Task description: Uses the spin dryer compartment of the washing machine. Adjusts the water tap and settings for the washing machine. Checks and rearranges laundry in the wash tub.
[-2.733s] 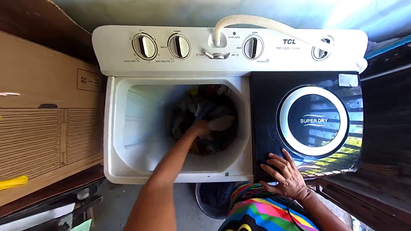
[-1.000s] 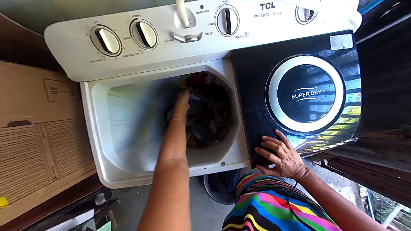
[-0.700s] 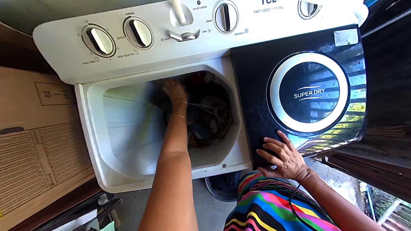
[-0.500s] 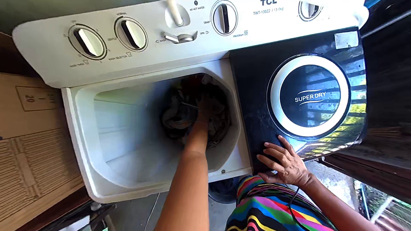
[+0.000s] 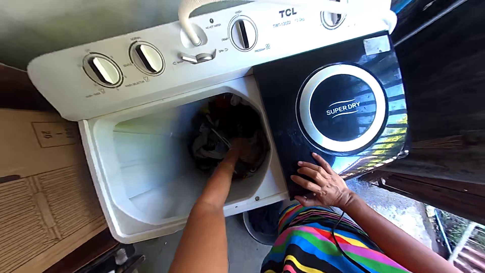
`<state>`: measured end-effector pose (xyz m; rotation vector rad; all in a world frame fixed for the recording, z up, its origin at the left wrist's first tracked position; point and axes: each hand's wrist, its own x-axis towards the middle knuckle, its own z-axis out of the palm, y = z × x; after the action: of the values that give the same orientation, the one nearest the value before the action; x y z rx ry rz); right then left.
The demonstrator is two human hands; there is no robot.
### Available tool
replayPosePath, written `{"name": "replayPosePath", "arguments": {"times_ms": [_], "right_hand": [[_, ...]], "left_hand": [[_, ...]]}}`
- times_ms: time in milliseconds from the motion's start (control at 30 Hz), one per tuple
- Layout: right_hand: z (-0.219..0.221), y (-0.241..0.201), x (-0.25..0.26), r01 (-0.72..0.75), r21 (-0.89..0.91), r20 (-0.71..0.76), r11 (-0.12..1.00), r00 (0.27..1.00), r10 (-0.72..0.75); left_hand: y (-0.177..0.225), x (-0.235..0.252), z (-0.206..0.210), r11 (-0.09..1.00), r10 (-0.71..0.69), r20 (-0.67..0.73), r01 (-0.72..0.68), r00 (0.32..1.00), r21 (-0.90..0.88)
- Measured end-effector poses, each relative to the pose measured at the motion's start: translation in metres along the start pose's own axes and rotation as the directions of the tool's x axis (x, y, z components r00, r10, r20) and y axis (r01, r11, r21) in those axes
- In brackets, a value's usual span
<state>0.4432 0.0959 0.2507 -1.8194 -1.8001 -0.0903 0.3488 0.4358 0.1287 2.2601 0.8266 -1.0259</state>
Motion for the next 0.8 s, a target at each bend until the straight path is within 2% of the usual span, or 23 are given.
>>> {"name": "replayPosePath", "arguments": {"times_ms": [67,167,233,333,433,500,567,700,800], "right_hand": [[-0.002,0.000,0.000,0.003,0.003,-0.002,1.000,1.000,-0.003],[-0.003,0.000,0.001,0.013,0.018,-0.013,1.000,1.000,-0.013],[-0.002,0.001,0.000,0.027,0.017,-0.005,0.999,1.000,-0.027],[-0.003,0.002,-0.001,0.038,0.023,0.008,0.999,0.999,-0.038],[-0.005,0.002,0.002,0.031,0.032,0.011,0.999,0.999,-0.032],[-0.006,0.002,0.002,0.027,0.034,0.011,0.999,1.000,-0.028],[-0.006,0.003,0.002,0.015,0.031,0.016,0.999,1.000,-0.015],[-0.010,-0.009,0.016,-0.107,0.071,0.032,0.992,0.994,0.105],[-0.020,-0.026,0.065,-0.214,0.221,0.042,0.951,0.977,0.210]], "left_hand": [[-0.001,-0.034,-0.019,0.979,-0.025,-0.059,0.012,0.998,-0.203],[-0.011,-0.089,-0.036,0.849,-0.142,-0.225,0.002,0.964,-0.529],[-0.027,-0.117,-0.039,0.727,-0.217,-0.371,-0.104,0.903,-0.679],[-0.041,-0.163,-0.056,0.512,-0.306,-0.555,-0.358,0.773,-0.781],[-0.031,-0.215,-0.096,0.359,-0.380,-0.674,-0.570,0.634,-0.739],[-0.024,-0.257,-0.124,0.334,-0.365,-0.742,-0.665,0.562,-0.668],[-0.026,-0.303,-0.156,0.358,-0.306,-0.820,-0.739,0.485,-0.571],[-0.093,-0.375,-0.220,0.415,-0.097,-0.952,-0.858,0.290,-0.304],[-0.100,-0.380,-0.247,0.290,-0.135,-0.978,-0.938,0.156,-0.190]]}}
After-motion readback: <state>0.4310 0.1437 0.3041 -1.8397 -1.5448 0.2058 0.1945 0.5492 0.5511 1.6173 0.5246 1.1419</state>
